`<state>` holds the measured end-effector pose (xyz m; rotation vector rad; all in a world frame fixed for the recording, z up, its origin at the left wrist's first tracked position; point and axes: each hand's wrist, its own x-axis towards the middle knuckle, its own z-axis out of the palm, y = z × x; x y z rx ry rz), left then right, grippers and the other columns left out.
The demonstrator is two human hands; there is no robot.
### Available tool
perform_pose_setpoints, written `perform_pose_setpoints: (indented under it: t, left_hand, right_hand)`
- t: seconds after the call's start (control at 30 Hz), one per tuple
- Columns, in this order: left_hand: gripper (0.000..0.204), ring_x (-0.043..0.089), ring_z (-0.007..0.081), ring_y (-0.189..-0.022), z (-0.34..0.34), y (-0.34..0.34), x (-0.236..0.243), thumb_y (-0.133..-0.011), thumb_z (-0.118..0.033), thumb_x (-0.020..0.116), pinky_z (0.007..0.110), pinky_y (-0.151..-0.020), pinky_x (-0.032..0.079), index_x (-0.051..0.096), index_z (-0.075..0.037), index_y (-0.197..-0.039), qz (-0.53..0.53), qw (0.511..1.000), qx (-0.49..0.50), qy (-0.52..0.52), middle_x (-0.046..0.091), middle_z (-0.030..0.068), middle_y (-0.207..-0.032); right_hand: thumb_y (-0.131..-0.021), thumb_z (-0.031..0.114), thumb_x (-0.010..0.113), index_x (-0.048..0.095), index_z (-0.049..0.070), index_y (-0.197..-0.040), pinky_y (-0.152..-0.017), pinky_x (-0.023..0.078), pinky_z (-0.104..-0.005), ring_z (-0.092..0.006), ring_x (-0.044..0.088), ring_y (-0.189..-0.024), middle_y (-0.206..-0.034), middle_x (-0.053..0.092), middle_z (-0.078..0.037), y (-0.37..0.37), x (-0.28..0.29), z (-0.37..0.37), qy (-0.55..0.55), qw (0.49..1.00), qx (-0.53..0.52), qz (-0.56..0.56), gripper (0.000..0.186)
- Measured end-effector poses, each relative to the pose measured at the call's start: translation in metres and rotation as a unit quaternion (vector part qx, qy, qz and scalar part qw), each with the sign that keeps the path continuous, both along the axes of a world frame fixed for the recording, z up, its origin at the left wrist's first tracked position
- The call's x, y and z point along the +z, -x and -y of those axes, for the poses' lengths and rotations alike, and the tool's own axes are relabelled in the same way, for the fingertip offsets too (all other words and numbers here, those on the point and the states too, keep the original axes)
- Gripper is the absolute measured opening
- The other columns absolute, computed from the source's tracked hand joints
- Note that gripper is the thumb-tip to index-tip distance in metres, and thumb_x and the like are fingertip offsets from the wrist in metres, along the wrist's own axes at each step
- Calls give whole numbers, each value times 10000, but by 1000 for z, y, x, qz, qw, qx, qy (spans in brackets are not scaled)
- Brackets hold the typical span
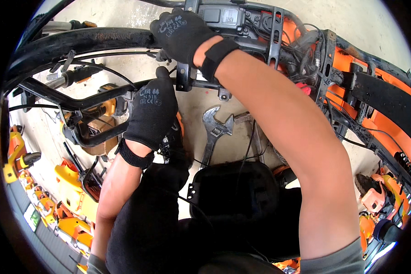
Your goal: The person works on the internal components of a scooter chassis, handling wires and cables by hand and using a tool to manipulate a component on a central bracket.
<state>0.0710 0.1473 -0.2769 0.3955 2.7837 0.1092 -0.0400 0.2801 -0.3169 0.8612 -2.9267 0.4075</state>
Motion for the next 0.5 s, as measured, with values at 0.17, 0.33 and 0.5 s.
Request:
perform_pose_setpoints:
  t: [0.17, 0.33, 0.5]
  left_hand:
    - [104, 719, 315, -755, 2, -2, 1, -947, -113, 541, 393, -666, 579, 532, -14, -980, 11, 999, 0, -40, 682, 168, -818]
    - [89, 713, 305, -772, -1, -5, 5, -938, -107, 539, 394, -694, 576, 546, -28, -979, -18, 999, -12, -45, 676, 142, -816]
    - [85, 710, 292, -751, 0, -8, -2, -936, -111, 540, 373, -656, 573, 532, -29, -956, -26, 999, -4, -42, 673, 134, -793]
  right_hand:
    - [-812, 220, 778, 563, 53, -1238, -926, 534, -439, -332, 653, -1060, -1083, 664, -166, 6, -6, 8, 14, 1000, 13, -24, 506]
    - [-893, 191, 690, 528, 75, -1311, -873, 548, -450, -343, 683, -994, -969, 696, -168, 15, 17, 9, -14, 990, 55, 128, 463]
    - [-863, 233, 727, 563, 75, -1259, -865, 552, -439, -342, 699, -980, -978, 708, -181, 8, 19, 11, -22, 994, 36, 102, 457]
